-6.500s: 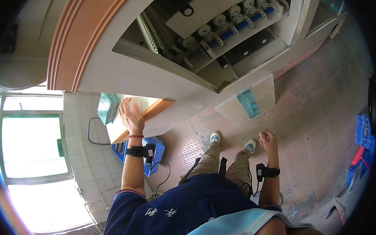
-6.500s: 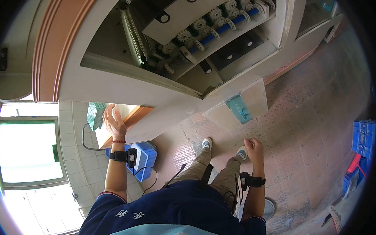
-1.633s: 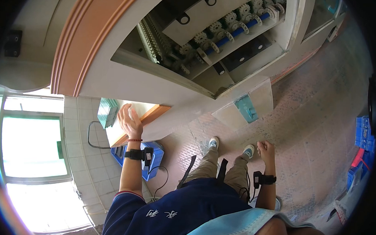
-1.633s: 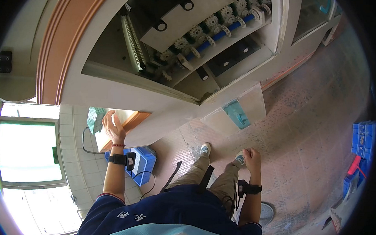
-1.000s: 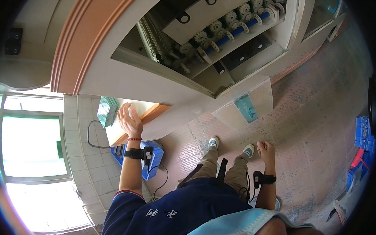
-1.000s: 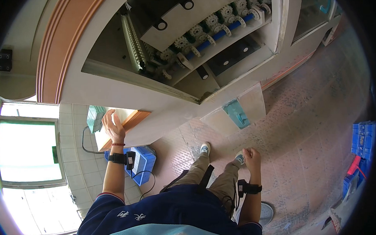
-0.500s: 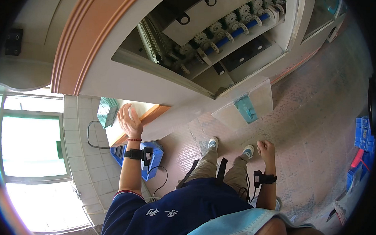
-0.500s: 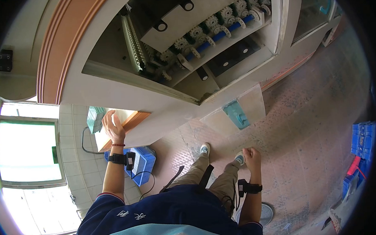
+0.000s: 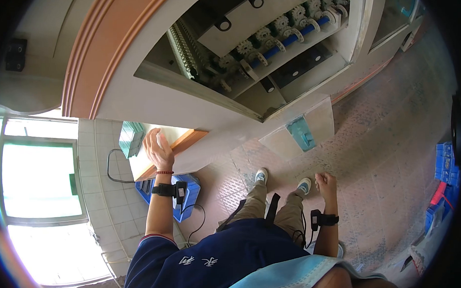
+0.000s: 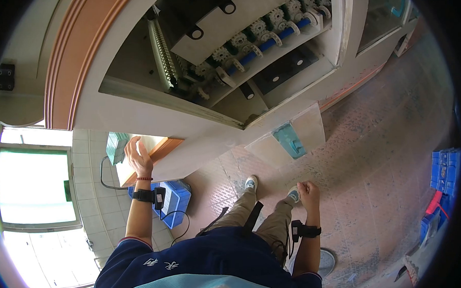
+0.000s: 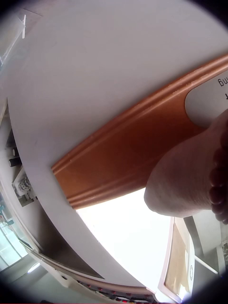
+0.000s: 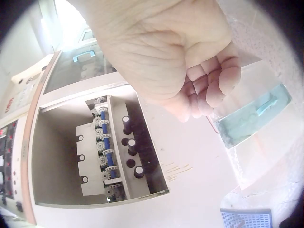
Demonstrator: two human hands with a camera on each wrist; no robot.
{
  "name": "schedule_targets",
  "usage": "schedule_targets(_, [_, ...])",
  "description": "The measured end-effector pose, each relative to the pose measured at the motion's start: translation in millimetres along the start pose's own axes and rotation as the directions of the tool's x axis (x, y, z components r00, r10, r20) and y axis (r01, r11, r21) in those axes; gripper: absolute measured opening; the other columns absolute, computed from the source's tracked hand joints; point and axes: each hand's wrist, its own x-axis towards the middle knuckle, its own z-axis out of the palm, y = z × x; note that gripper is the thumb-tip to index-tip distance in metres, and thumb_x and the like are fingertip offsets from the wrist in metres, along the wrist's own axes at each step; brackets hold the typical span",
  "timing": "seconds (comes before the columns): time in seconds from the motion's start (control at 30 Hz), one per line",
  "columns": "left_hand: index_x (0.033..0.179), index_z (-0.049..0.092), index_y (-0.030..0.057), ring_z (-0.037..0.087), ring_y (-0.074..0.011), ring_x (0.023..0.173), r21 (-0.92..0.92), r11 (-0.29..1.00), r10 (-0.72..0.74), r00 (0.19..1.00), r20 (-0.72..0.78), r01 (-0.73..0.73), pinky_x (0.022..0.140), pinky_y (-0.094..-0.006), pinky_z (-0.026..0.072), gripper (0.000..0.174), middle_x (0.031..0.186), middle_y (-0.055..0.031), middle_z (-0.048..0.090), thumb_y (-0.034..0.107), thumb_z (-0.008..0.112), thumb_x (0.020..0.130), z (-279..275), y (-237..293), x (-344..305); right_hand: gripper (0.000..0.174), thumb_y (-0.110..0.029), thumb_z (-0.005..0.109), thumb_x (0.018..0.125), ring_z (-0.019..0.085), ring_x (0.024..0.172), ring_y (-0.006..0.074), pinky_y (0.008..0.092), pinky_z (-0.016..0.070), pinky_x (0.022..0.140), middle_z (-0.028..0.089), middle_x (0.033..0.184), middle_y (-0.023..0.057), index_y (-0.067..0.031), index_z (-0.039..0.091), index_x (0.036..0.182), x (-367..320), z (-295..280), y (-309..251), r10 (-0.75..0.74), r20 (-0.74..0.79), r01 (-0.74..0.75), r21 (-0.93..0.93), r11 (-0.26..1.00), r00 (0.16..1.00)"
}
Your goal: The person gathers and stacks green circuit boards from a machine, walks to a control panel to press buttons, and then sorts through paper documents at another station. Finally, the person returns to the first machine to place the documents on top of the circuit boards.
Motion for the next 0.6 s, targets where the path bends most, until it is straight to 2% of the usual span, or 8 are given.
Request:
schedule_targets(0.33, [0.096,0.056,0.0014,0.051,-0.0322,0.094,-0.005,1.0,-0.002,1.0,-0.001,0.002,0.085,-0.0412,0.0391,0.021,0.097,-0.0132,0.059,0.017,0.047,0.084,0,0,0,0.018,-0.016,0.06,0.084,0.048,0.046,0.0071,0.022,0.0374,0.041,0.054,0.057,0.0019,0.0,0.058,0.076,3,-1,13,-0.009,0.002,0.009,-0.022,1.0,1.0])
schedule_targets(0.6, [0.096,0.056,0.0013,0.051,-0.032,0.093,-0.006,1.0,0.01,1.0,-0.006,-0.01,0.085,-0.0411,0.0391,0.022,0.097,-0.0134,0.059,0.018,0.046,0.085,1,-1,0,0.02,-0.014,0.061,0.082,0.046,0.043,0.0079,0.0245,0.0345,0.04,0.051,0.054,0.0029,0.0023,0.057,0.072,-2,2,-2,0.017,-0.041,-0.015,0.03,0.999,0.999])
